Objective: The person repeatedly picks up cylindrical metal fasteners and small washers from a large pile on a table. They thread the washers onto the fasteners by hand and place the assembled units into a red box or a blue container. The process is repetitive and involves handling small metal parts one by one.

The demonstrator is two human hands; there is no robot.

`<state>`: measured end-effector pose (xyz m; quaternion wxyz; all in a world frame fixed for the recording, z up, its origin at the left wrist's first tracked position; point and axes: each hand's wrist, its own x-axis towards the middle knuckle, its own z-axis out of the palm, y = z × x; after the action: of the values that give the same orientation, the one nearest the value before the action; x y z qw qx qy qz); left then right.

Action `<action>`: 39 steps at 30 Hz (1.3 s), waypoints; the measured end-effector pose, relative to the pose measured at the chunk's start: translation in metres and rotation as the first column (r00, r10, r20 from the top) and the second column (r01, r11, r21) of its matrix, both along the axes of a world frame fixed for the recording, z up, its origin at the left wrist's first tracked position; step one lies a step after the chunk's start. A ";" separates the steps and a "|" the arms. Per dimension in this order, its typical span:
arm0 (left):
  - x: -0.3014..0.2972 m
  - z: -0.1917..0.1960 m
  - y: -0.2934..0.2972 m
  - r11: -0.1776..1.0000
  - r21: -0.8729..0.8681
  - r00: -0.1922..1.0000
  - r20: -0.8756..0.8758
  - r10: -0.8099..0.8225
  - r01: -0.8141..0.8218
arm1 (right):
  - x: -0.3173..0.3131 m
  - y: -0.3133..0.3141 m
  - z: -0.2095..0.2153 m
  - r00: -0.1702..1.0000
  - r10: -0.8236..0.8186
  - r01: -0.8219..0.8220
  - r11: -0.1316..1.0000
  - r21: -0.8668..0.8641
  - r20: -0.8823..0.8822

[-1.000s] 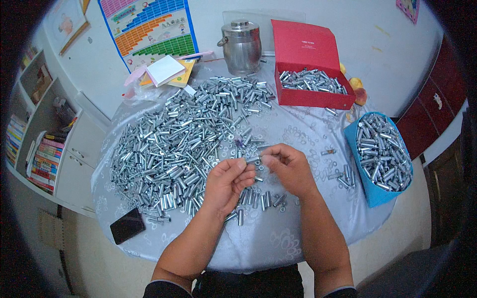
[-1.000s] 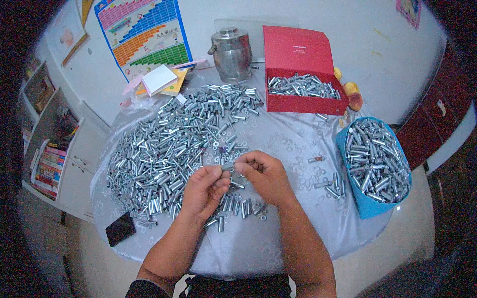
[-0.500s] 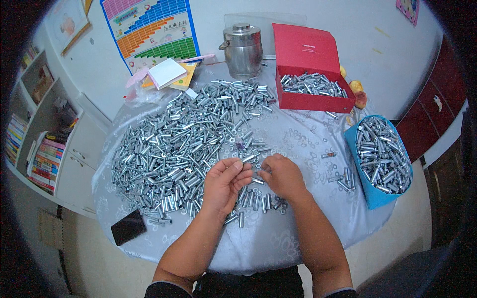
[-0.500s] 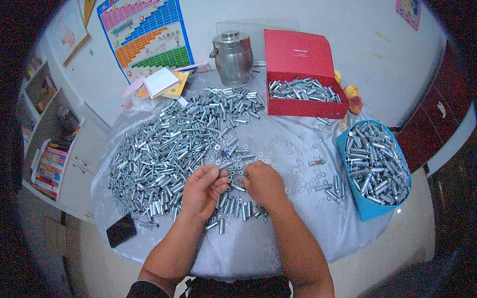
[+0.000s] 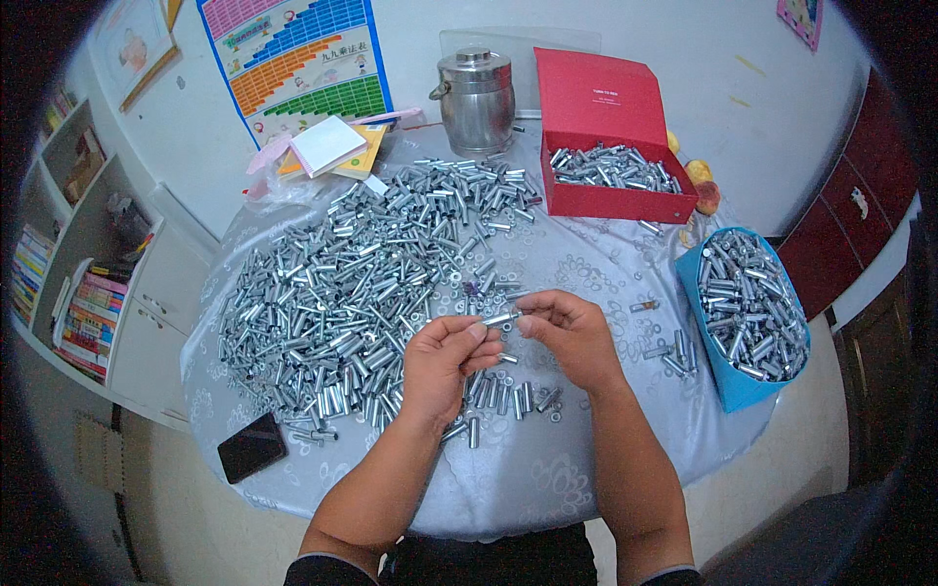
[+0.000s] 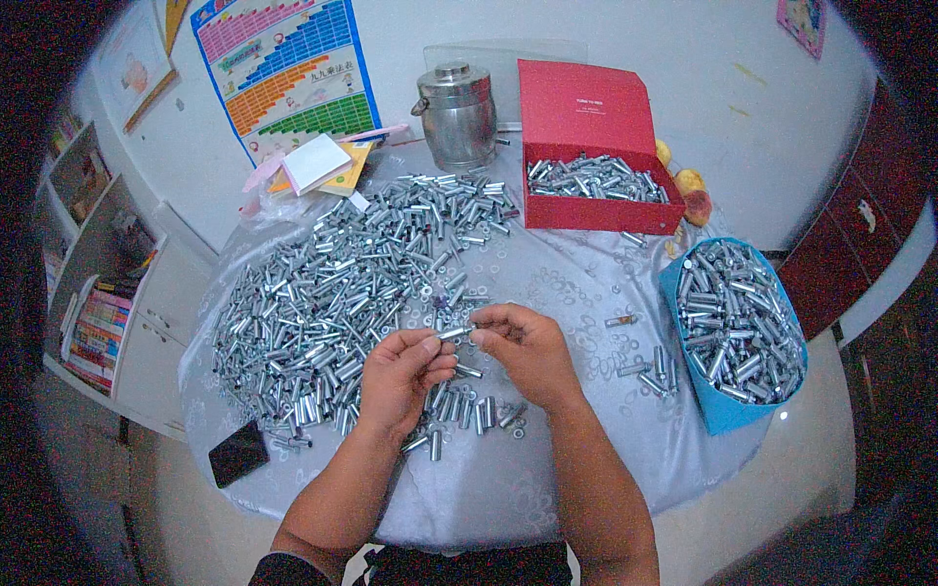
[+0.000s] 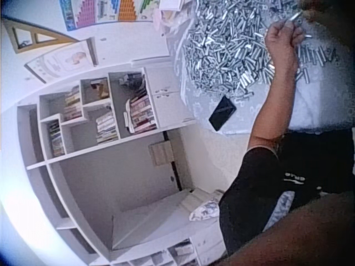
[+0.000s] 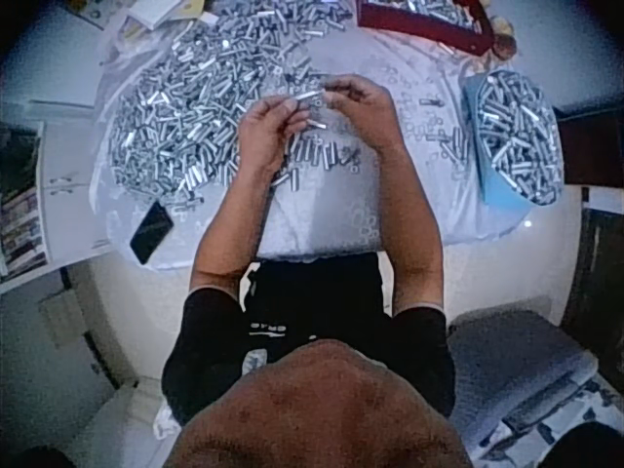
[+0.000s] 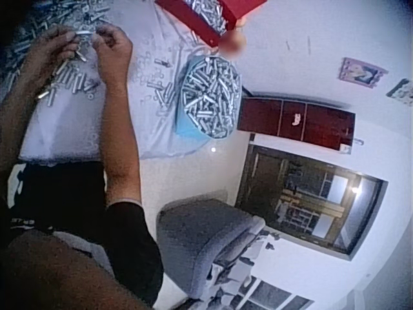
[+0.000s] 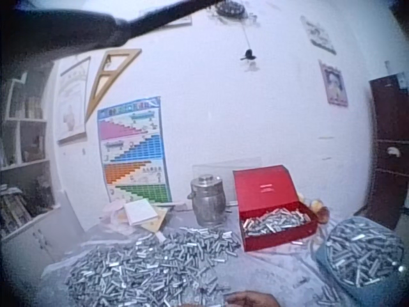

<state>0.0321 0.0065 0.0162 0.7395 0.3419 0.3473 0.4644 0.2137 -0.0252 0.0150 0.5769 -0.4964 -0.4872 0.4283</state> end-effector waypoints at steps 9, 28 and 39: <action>0.000 -0.001 -0.001 0.998 0.055 0.999 -0.031 -0.013 0.015 | 0.001 -0.003 0.004 0.986 0.008 0.031 0.972 -0.233 0.167; 0.000 -0.001 -0.004 0.997 0.068 1.000 -0.019 -0.019 0.020 | -0.005 -0.007 0.012 0.997 0.051 -0.050 0.999 -0.009 0.062; 0.001 -0.004 -0.001 0.999 0.048 1.000 -0.018 -0.014 0.015 | 0.004 -0.005 0.010 0.988 0.082 -0.061 0.986 -0.153 0.134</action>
<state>0.0330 0.0052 0.0125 0.7312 0.3661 0.3403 0.4641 0.2178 -0.0305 0.0253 0.4873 -0.5488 -0.5106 0.4479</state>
